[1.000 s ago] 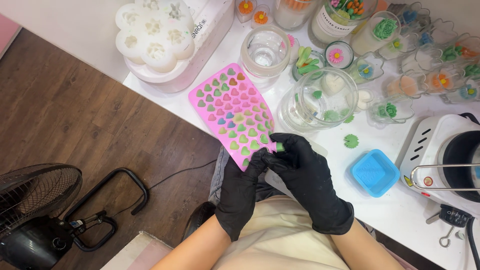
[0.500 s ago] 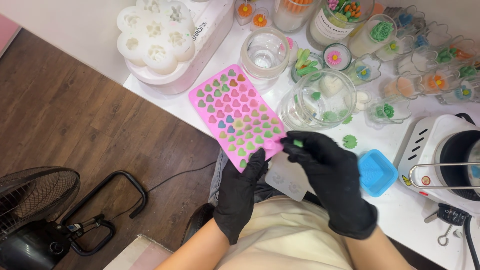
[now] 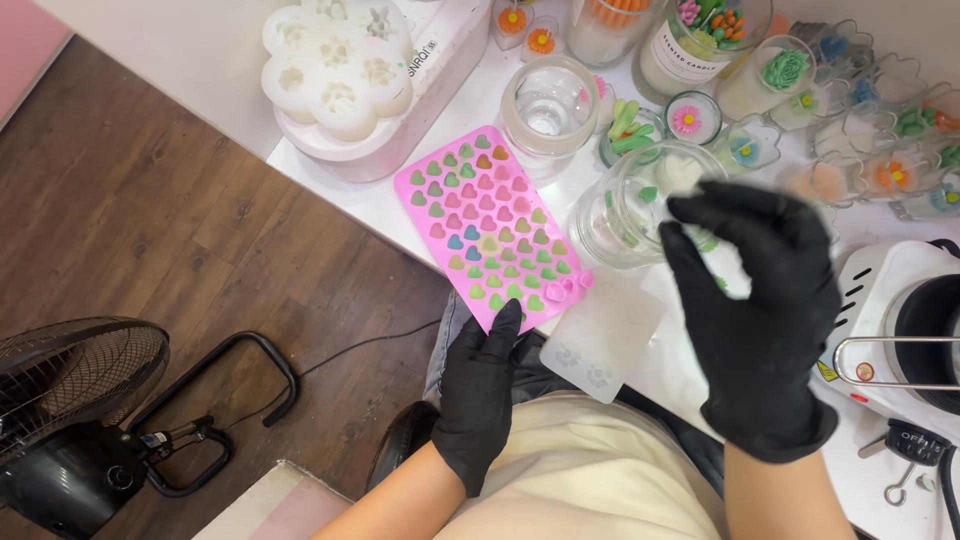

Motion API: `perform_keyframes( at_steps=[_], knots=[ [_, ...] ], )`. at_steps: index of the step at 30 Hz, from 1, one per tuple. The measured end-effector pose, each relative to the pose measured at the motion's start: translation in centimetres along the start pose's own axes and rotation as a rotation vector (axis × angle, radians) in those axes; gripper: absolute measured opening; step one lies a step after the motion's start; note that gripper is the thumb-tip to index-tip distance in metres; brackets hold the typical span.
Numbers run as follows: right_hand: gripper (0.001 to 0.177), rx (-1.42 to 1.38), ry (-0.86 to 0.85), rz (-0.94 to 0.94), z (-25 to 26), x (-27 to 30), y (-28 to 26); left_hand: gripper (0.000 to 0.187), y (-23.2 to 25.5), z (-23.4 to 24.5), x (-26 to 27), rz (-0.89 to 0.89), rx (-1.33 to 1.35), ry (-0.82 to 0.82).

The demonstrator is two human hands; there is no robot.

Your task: Stirring melting wax in a pot and demolding small heart-shaped wax melts from a silicone mold.

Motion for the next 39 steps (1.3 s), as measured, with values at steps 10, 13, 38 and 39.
perform_keyframes(
  at_steps=[10, 13, 38, 39],
  knots=[
    [0.030, -0.504, -0.459, -0.136, -5.6, 5.5, -2.7, 0.026, 0.8, -0.4, -0.2, -0.049, -0.150, -0.028],
    [0.035, -0.587, -0.513, -0.233, -6.3, 5.8, -2.4, 0.026, 0.5, 0.0, -0.8, -0.023, -0.152, -0.039],
    [0.048, -0.615, -0.707, -0.363, -8.5, 7.0, 0.3, 0.038, -0.3, -1.3, -0.2, -0.052, -0.169, -0.332],
    [0.048, -0.616, -0.707, -0.364, -8.3, 6.8, 0.2, 0.038, -0.4, -1.2, -0.2, -0.051, -0.170, -0.331]
  ],
)
Point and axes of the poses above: each hand's wrist, its own x-axis away from the middle knuckle, its own z-axis out of the back of the hand, y = z × x, the point moved 4 cm from there along -x, towards the middle knuckle, and after that the axes turned 15 degrees about x, right-handed, at the moved point
